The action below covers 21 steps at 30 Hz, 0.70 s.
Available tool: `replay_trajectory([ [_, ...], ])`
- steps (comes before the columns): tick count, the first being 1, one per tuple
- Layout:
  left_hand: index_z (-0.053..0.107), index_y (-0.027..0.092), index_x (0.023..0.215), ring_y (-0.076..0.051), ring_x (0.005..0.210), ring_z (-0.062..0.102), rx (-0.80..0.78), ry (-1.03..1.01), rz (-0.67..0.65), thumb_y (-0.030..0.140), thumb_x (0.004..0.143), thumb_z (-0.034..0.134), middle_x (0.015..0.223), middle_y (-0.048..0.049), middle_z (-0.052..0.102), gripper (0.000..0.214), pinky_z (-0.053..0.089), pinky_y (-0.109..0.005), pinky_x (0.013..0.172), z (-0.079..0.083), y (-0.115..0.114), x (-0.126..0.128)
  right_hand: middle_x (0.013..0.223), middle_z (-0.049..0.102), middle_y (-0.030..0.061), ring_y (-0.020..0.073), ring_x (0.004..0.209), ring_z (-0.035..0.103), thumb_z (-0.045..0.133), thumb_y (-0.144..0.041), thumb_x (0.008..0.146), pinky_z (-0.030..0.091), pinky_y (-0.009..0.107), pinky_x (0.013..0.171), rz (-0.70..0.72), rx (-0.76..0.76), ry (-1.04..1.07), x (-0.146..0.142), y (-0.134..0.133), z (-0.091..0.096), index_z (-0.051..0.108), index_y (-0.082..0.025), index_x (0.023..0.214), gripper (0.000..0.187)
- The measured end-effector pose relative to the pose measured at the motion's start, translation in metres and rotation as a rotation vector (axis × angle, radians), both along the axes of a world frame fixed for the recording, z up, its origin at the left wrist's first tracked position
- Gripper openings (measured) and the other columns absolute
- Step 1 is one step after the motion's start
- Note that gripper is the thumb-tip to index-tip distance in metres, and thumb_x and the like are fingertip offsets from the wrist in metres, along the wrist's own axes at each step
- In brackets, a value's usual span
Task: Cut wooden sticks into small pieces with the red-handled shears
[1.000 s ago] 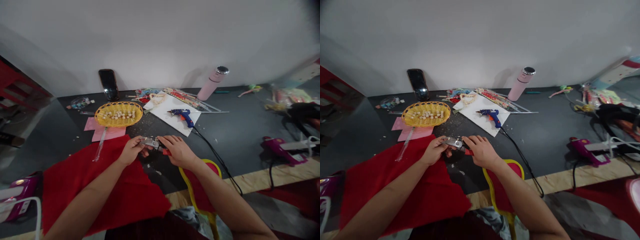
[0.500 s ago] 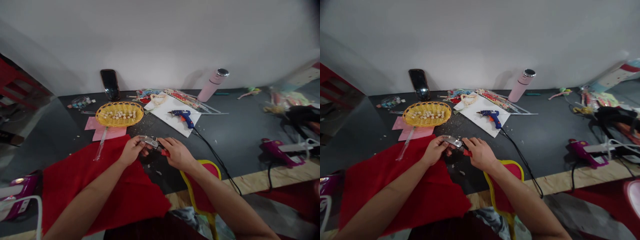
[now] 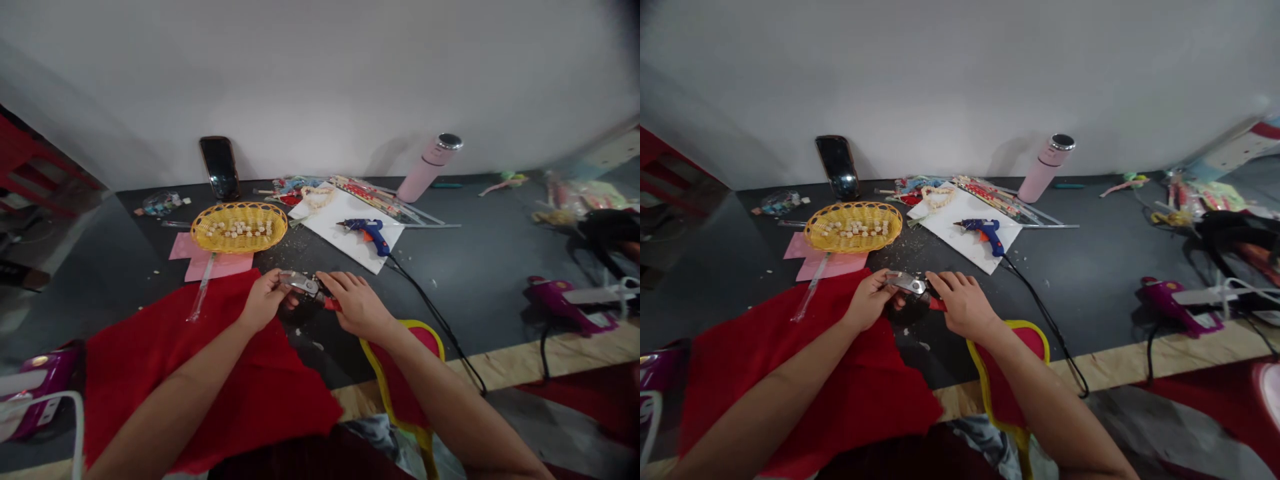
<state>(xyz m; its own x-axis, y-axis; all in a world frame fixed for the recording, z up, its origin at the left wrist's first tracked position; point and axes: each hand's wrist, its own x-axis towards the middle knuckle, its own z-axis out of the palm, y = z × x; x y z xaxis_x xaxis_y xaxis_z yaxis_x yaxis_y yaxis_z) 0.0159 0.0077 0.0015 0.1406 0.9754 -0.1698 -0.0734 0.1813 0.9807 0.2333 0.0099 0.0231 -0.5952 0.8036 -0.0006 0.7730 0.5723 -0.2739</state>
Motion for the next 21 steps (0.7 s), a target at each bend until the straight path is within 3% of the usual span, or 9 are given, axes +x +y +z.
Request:
replay_trajectory([
  [7, 0.056, 0.015, 0.082, -0.012, 0.051, 0.060, -0.032, -0.041, -0.094, 0.029, 0.077, 0.060, 0.072, -0.0023, 0.068, 0.015, 0.050, -0.025, 0.049, -0.0007, 0.0008, -0.0030, 0.127, 0.047, 0.0112, 0.0256, 0.110, 0.043, 0.047, -0.011, 0.068, 0.034, 0.040, 0.092, 0.042, -0.015, 0.007, 0.0041, 0.0027, 0.0031, 0.030, -0.019, 0.140, 0.074],
  [21, 0.057, 0.015, 0.089, -0.012, 0.050, 0.061, -0.032, -0.049, -0.038, 0.034, 0.078, 0.060, 0.073, -0.0038, 0.070, 0.022, 0.049, -0.024, 0.047, -0.0058, -0.0006, -0.0043, 0.119, 0.052, 0.0109, 0.0239, 0.104, 0.049, 0.046, -0.010, 0.071, 0.038, 0.038, 0.092, 0.007, 0.004, 0.071, -0.0032, -0.0028, -0.0040, 0.035, -0.019, 0.136, 0.067],
])
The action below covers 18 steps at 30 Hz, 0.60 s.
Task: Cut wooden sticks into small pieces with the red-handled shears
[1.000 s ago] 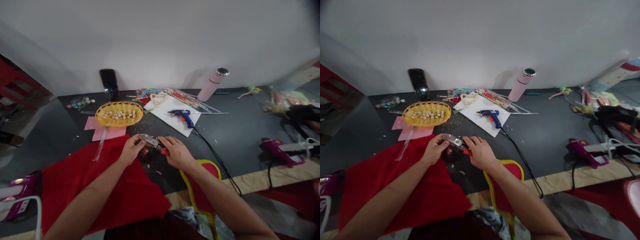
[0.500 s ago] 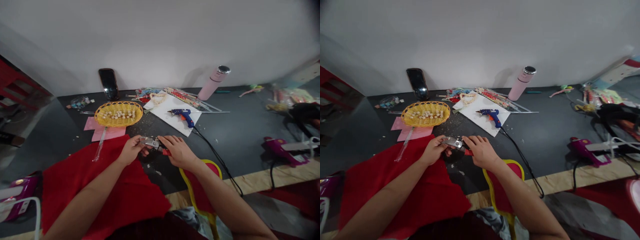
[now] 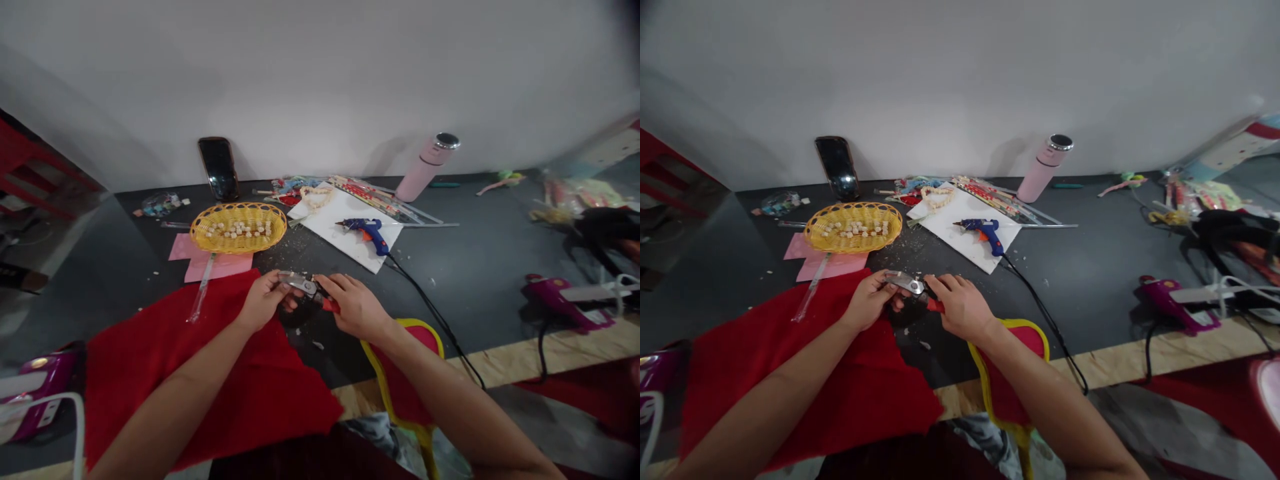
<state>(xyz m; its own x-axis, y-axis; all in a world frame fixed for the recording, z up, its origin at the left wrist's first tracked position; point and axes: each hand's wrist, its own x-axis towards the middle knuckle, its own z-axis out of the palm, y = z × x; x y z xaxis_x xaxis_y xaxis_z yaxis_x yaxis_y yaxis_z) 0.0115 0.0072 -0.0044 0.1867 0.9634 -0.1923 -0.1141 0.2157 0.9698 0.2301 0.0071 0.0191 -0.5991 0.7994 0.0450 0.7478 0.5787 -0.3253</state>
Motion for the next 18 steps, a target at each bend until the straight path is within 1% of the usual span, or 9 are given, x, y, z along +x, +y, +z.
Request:
replay_trajectory([
  [10, 0.056, 0.013, 0.089, -0.011, 0.049, 0.060, 0.049, 0.031, 0.001, 0.034, 0.079, 0.059, 0.072, -0.0039, 0.069, 0.023, 0.049, -0.022, 0.046, 0.0029, -0.0022, 0.0024, 0.118, 0.053, 0.0112, 0.0233, 0.105, 0.050, 0.047, -0.010, 0.069, 0.039, 0.037, 0.093, 0.034, 0.007, 0.022, 0.0038, 0.0009, 0.0003, 0.037, -0.017, 0.135, 0.067],
  [14, 0.056, 0.013, 0.085, -0.011, 0.048, 0.059, 0.072, 0.048, -0.006, 0.033, 0.079, 0.059, 0.071, -0.0036, 0.068, 0.021, 0.048, -0.022, 0.045, 0.0044, -0.0024, 0.0028, 0.119, 0.053, 0.0102, 0.0215, 0.104, 0.051, 0.048, -0.009, 0.071, 0.039, 0.035, 0.093, 0.060, 0.013, 0.050, 0.0058, 0.0020, 0.0010, 0.038, -0.018, 0.133, 0.064],
  [18, 0.056, 0.014, 0.084, -0.011, 0.047, 0.058, 0.074, 0.034, -0.013, 0.034, 0.079, 0.059, 0.070, -0.0033, 0.068, 0.020, 0.048, -0.022, 0.045, 0.0035, -0.0012, 0.0017, 0.120, 0.053, 0.0107, 0.0228, 0.106, 0.050, 0.047, -0.010, 0.073, 0.038, 0.036, 0.093, 0.055, 0.010, 0.030, 0.0054, 0.0036, 0.0015, 0.037, -0.018, 0.134, 0.063],
])
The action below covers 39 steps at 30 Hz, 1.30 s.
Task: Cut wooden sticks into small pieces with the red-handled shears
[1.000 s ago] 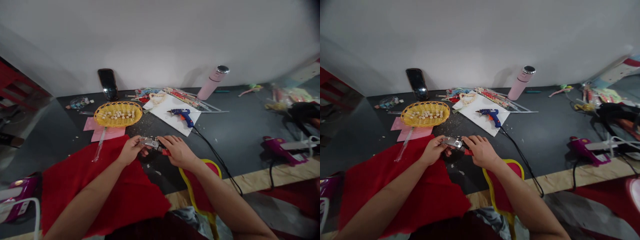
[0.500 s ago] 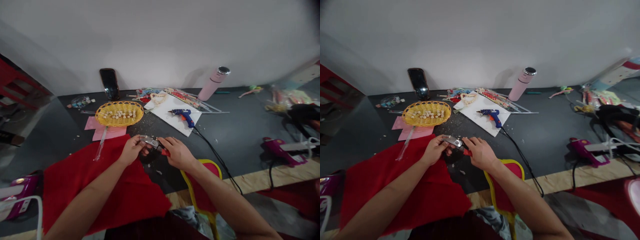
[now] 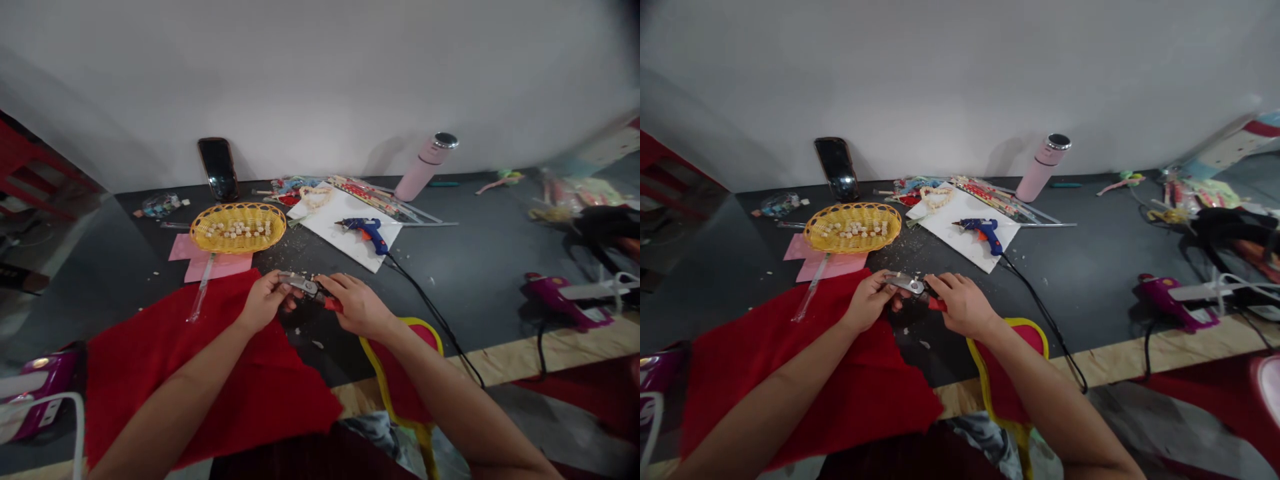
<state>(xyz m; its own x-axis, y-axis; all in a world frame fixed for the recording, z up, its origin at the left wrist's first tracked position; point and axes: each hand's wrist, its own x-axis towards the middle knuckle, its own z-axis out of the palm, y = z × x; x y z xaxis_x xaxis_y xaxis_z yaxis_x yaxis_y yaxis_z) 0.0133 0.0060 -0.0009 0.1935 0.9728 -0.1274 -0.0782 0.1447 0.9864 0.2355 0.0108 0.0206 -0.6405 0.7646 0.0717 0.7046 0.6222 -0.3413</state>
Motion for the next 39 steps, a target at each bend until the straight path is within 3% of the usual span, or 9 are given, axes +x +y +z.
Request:
replay_trajectory([
  [9, 0.054, 0.014, 0.081, -0.011, 0.049, 0.060, -0.063, -0.090, -0.081, 0.029, 0.077, 0.062, 0.070, -0.0035, 0.068, 0.017, 0.050, -0.022, 0.047, 0.003, 0.001, -0.001, 0.134, 0.044, 0.0103, 0.0260, 0.113, 0.043, 0.047, -0.010, 0.065, 0.032, 0.042, 0.094, -0.002, -0.006, -0.098, 0.002, 0.003, 0.003, 0.028, -0.020, 0.141, 0.079],
  [21, 0.053, 0.013, 0.081, -0.012, 0.049, 0.061, -0.102, -0.178, -0.178, 0.032, 0.078, 0.062, 0.073, -0.0081, 0.070, 0.022, 0.049, -0.022, 0.044, -0.004, 0.002, -0.006, 0.130, 0.047, 0.0103, 0.0257, 0.112, 0.044, 0.048, -0.011, 0.067, 0.035, 0.041, 0.093, 0.059, -0.024, -0.030, 0.008, 0.007, 0.001, 0.034, -0.020, 0.138, 0.074],
  [31, 0.055, 0.013, 0.081, -0.011, 0.046, 0.059, -0.087, -0.163, -0.107, 0.033, 0.078, 0.063, 0.068, -0.0047, 0.068, 0.022, 0.048, -0.022, 0.044, -0.007, 0.001, -0.006, 0.121, 0.053, 0.0116, 0.0245, 0.107, 0.050, 0.048, -0.012, 0.073, 0.040, 0.038, 0.093, 0.044, 0.020, 0.017, 0.001, 0.001, -0.003, 0.039, -0.017, 0.134, 0.062],
  [39, 0.056, 0.012, 0.086, -0.011, 0.046, 0.059, -0.090, -0.158, -0.050, 0.037, 0.080, 0.061, 0.069, -0.0055, 0.069, 0.026, 0.048, -0.023, 0.045, -0.009, 0.003, -0.005, 0.117, 0.054, 0.0112, 0.0236, 0.104, 0.051, 0.047, -0.010, 0.071, 0.040, 0.038, 0.094, -0.017, 0.014, 0.027, -0.005, -0.004, -0.003, 0.038, -0.017, 0.134, 0.064],
])
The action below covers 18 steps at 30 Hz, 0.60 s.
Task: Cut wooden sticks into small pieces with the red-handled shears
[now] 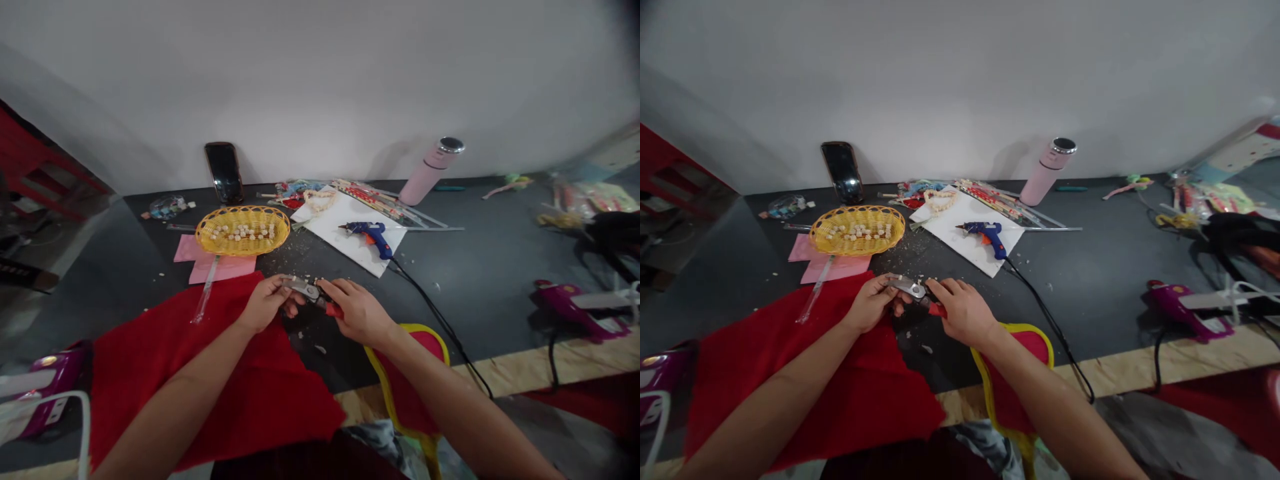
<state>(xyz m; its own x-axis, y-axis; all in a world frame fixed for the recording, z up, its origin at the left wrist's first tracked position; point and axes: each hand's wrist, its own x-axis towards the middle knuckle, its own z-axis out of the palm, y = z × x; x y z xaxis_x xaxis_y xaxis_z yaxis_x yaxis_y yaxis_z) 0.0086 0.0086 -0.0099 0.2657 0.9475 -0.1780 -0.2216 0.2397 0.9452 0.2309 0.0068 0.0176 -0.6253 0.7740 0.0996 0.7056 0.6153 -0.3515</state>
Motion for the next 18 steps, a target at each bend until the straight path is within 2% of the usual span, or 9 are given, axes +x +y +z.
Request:
replay_trajectory([
  [7, 0.059, 0.014, 0.095, -0.011, 0.052, 0.061, 0.068, 0.042, 0.082, 0.032, 0.079, 0.062, 0.077, -0.0041, 0.070, 0.025, 0.050, -0.023, 0.051, 0.0031, 0.0010, 0.0047, 0.120, 0.052, 0.0110, 0.0247, 0.105, 0.049, 0.048, -0.012, 0.070, 0.040, 0.039, 0.092, -0.071, -0.016, -0.017, 0.0001, 0.0005, -0.0013, 0.036, -0.018, 0.135, 0.067],
  [10, 0.060, 0.014, 0.093, -0.012, 0.053, 0.061, 0.070, 0.121, 0.121, 0.030, 0.076, 0.065, 0.072, -0.0019, 0.068, 0.024, 0.050, -0.023, 0.051, 0.0048, 0.0015, 0.0065, 0.122, 0.051, 0.0107, 0.0251, 0.106, 0.047, 0.048, -0.013, 0.071, 0.039, 0.039, 0.091, -0.087, -0.016, -0.051, -0.0006, 0.0011, -0.0005, 0.035, -0.020, 0.136, 0.067],
  [13, 0.060, 0.014, 0.088, -0.013, 0.052, 0.061, 0.048, 0.167, 0.123, 0.028, 0.075, 0.063, 0.064, -0.0003, 0.065, 0.019, 0.051, -0.024, 0.050, 0.0059, 0.0018, 0.0074, 0.124, 0.050, 0.0100, 0.0249, 0.107, 0.046, 0.048, -0.013, 0.071, 0.037, 0.038, 0.090, -0.079, -0.024, -0.090, -0.0006, 0.0014, 0.0021, 0.032, -0.021, 0.138, 0.069],
  [18, 0.060, 0.014, 0.084, -0.014, 0.051, 0.061, 0.037, 0.167, 0.062, 0.026, 0.074, 0.062, 0.064, -0.0007, 0.065, 0.016, 0.050, -0.025, 0.049, 0.0099, 0.0011, 0.0062, 0.128, 0.048, 0.0100, 0.0261, 0.110, 0.044, 0.049, -0.011, 0.068, 0.035, 0.039, 0.091, -0.038, -0.027, -0.117, 0.0030, 0.0025, 0.0074, 0.027, -0.021, 0.141, 0.077],
])
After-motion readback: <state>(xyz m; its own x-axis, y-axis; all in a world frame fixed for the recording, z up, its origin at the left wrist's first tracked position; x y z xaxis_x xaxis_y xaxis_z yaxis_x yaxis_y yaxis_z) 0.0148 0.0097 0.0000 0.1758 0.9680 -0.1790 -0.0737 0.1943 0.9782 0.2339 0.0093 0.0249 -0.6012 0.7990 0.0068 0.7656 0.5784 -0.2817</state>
